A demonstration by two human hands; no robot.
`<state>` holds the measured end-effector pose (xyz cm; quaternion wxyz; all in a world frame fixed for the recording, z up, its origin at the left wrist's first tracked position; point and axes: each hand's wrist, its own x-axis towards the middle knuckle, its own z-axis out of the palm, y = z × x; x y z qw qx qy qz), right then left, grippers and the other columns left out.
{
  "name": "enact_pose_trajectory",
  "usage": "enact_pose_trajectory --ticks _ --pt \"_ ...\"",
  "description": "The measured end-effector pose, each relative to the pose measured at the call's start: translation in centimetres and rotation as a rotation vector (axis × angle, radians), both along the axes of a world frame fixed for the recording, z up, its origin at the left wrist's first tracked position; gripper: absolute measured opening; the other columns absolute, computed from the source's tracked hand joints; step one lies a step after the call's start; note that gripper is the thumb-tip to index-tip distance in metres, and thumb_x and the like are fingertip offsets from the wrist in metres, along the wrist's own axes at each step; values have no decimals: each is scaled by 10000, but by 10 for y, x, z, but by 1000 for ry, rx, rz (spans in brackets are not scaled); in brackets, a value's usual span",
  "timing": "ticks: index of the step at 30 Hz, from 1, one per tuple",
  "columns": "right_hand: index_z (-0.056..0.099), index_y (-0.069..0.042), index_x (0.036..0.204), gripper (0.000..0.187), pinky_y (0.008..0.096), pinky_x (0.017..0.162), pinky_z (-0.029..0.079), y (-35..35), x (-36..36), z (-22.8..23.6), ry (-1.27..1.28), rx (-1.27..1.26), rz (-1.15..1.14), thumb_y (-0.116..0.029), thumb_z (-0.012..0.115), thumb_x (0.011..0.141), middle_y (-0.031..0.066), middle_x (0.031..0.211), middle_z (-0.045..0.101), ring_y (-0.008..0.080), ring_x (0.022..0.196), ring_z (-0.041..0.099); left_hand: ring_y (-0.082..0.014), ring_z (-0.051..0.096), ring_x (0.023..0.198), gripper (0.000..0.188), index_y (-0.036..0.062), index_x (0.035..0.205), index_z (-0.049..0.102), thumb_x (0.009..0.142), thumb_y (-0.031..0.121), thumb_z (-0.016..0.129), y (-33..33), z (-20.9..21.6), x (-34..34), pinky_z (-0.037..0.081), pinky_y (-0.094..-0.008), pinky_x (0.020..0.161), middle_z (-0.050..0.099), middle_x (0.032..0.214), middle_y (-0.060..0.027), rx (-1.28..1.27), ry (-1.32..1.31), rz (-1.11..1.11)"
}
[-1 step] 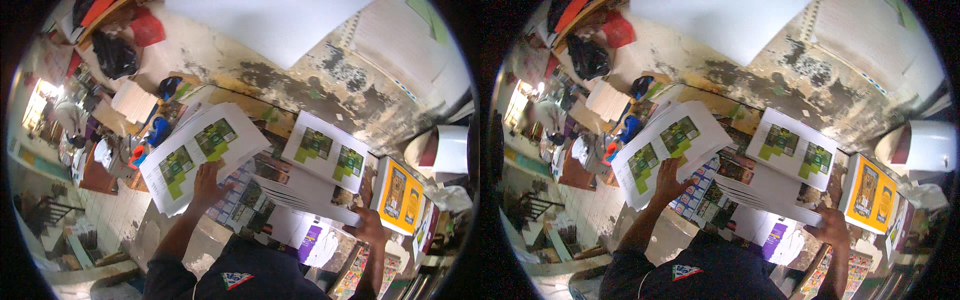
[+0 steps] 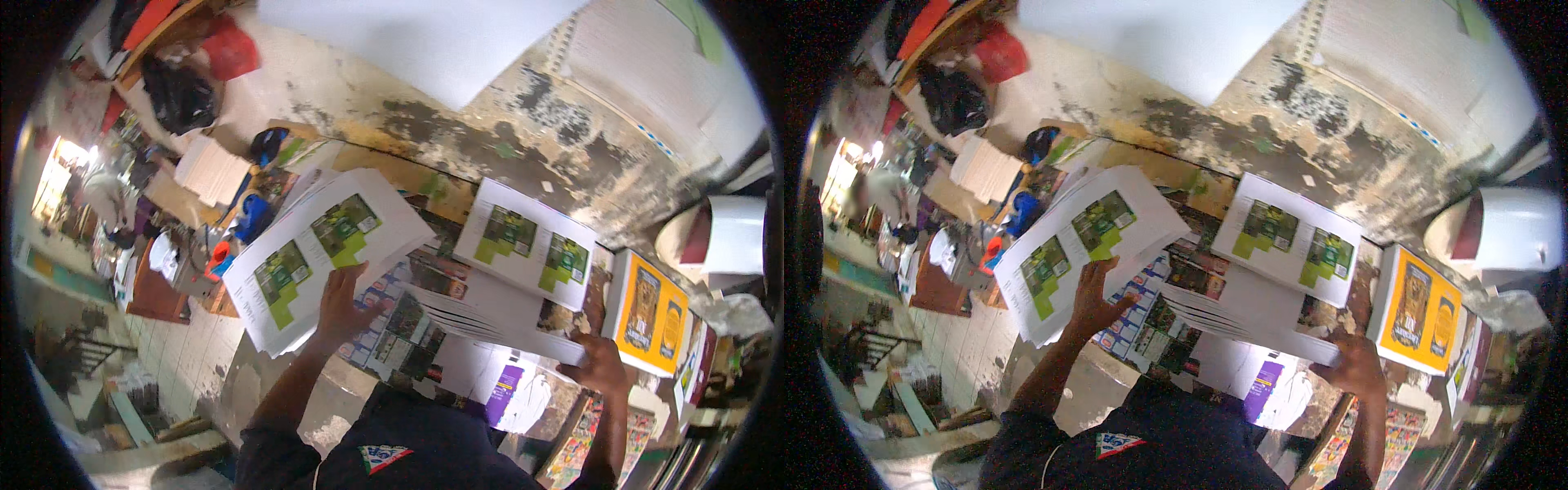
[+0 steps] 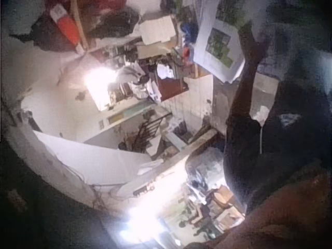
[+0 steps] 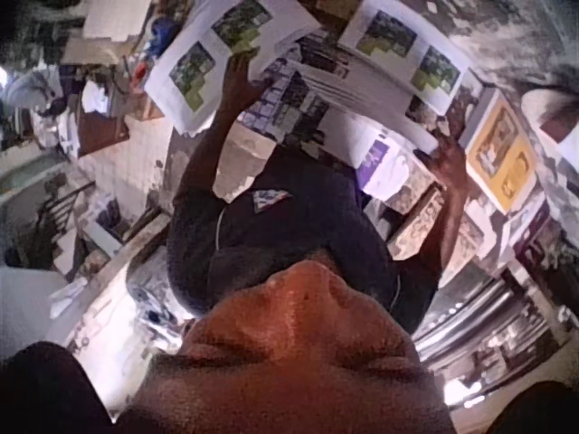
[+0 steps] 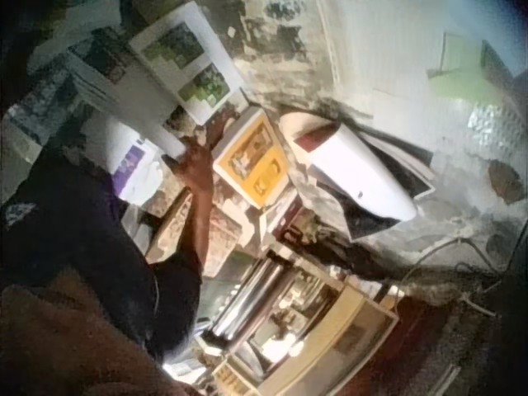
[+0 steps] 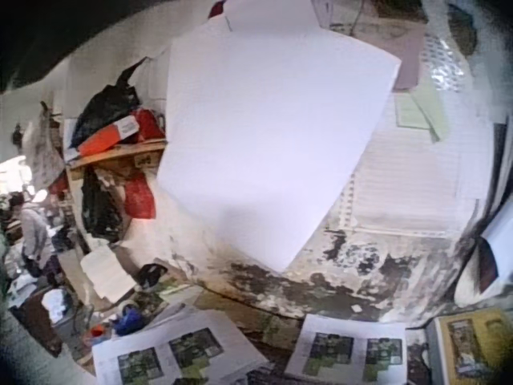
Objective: The person fans through a stack of printed papers by hand to separate the sheets while they are on a table.
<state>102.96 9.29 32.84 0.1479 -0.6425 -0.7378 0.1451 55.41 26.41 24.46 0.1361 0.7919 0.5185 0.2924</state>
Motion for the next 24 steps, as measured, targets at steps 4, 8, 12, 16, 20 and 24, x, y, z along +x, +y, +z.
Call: enact_pose_trajectory --ticks 4,8,12,16,20,24 --pt "765 -79 1079 560 387 834 535 -3 11 19 100 -236 -183 -344 952 622 97 927 727 276 958 699 -312 535 1302 830 26 1484 471 963 661 592 -5 -18 37 411 -464 1091 582 1401 -188 -326 -525 -184" --pt "570 -9 1411 770 475 1077 472 -89 94 -44 1214 327 -425 -628 586 954 165 1389 618 284 1258 602 -283 481 1378 952 40 1543 419 981 802 316 2 -61 60 278 -454 1194 540 1481 -182 -546 -1083 -105" --pt "603 37 1358 771 482 1091 447 -72 52 -122 1534 325 -584 -638 422 1032 240 1283 662 326 1240 612 -282 460 1404 1026 -19 1516 439 979 824 210 -23 -80 114 266 -447 1215 528 1496 -187 -499 -1308 -194" --pt "628 6 1334 730 479 1060 483 -51 35 -143 1754 304 -648 -630 439 1030 230 1196 715 359 1159 658 -284 500 1368 970 -25 1419 528 989 806 272 -39 -66 96 315 -459 1207 543 1484 -166 -1079 -1269 -310" --pt "579 -55 1402 739 536 1015 510 -80 46 -172 1591 270 -695 -665 467 1000 201 1294 682 370 1164 657 -287 607 1210 951 63 1487 474 935 835 417 -47 -77 80 458 -435 1070 595 1378 -111 -1252 -1063 -21" --pt "454 -231 1491 671 674 862 556 -127 42 -145 1854 -691 -687 -631 565 963 140 1369 623 358 1142 662 -316 640 1116 789 67 1469 487 973 681 503 -43 -35 67 515 -466 952 600 1343 -160 -1752 -892 25"
